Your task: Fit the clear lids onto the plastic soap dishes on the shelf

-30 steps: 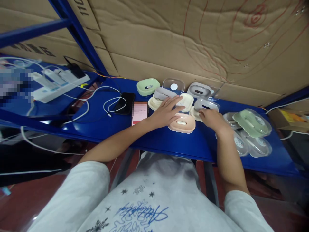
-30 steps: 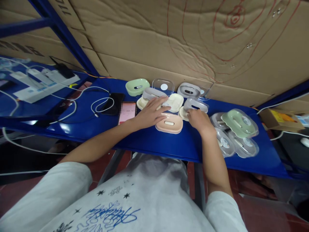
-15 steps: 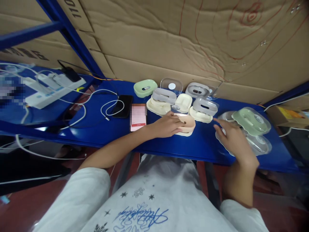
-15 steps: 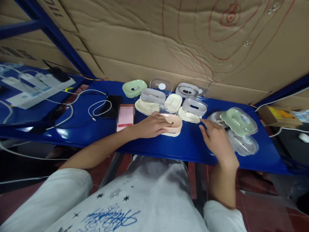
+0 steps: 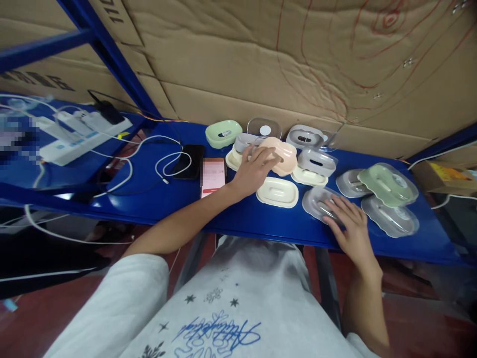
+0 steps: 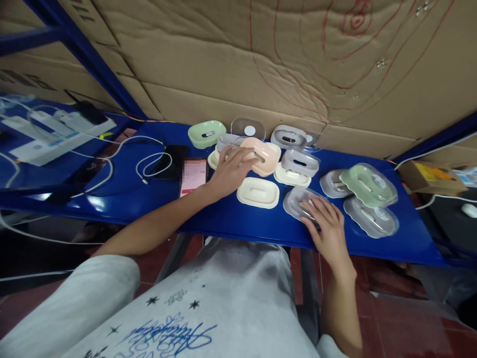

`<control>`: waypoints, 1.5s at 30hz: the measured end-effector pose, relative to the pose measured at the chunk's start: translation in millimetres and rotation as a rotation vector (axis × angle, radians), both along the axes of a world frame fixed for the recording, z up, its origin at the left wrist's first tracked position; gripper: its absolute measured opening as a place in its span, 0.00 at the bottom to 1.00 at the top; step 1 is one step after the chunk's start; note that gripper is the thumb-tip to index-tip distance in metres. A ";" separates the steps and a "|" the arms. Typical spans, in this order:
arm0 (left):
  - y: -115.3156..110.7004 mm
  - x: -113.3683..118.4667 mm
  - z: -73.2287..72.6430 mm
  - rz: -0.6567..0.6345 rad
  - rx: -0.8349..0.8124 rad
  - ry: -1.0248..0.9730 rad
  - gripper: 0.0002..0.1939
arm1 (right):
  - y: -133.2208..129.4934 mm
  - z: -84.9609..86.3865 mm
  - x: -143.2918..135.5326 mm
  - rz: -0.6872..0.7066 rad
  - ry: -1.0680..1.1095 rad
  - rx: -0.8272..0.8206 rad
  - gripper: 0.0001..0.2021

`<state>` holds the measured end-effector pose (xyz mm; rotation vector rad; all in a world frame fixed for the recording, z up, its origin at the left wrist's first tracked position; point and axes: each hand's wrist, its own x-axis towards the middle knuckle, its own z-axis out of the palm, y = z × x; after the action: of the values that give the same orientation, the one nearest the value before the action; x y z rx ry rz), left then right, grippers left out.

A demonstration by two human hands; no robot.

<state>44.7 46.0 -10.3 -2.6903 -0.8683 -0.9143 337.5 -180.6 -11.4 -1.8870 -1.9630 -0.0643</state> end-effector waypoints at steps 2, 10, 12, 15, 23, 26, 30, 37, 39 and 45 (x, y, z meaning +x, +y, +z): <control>-5.3 0.6 2.4 -0.011 0.003 -0.013 0.24 | 19.8 2.5 -7.4 0.034 0.056 -0.018 0.24; -33.0 1.0 6.4 -0.509 -0.083 0.296 0.23 | 35.8 2.4 -30.5 -0.023 -0.109 0.097 0.19; -31.7 -1.4 3.8 -0.522 -0.115 0.331 0.27 | 27.8 0.5 -36.7 0.079 -0.135 0.016 0.20; -26.6 -4.9 -0.3 -0.522 -0.146 0.375 0.29 | 21.5 -1.1 -39.4 0.139 -0.141 -0.003 0.20; -20.5 -3.5 -2.9 -0.496 -0.124 0.361 0.24 | 45.1 -1.0 -36.7 0.186 -0.132 0.124 0.16; -21.8 -1.5 -0.5 -0.401 -0.073 0.354 0.23 | 68.3 3.2 -35.2 0.261 -0.203 0.192 0.16; -23.9 0.7 -0.1 -0.304 -0.037 0.329 0.21 | 102.6 19.5 -24.6 0.267 -0.305 0.220 0.17; -24.1 2.7 -6.8 -0.347 -0.063 0.308 0.19 | 122.9 45.7 8.3 0.080 -0.307 0.344 0.26; -24.4 4.1 -9.8 -0.373 -0.065 0.284 0.21 | 113.7 49.2 21.3 0.026 -0.300 0.342 0.27; -41.3 8.7 -10.9 -0.538 -0.079 0.185 0.19 | 64.3 50.2 95.1 -0.462 -0.255 0.232 0.38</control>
<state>53.4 4.7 -21.3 -3.0756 -0.1400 -0.7042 432.5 -116.3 38.8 -2.2117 -1.5379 -0.6643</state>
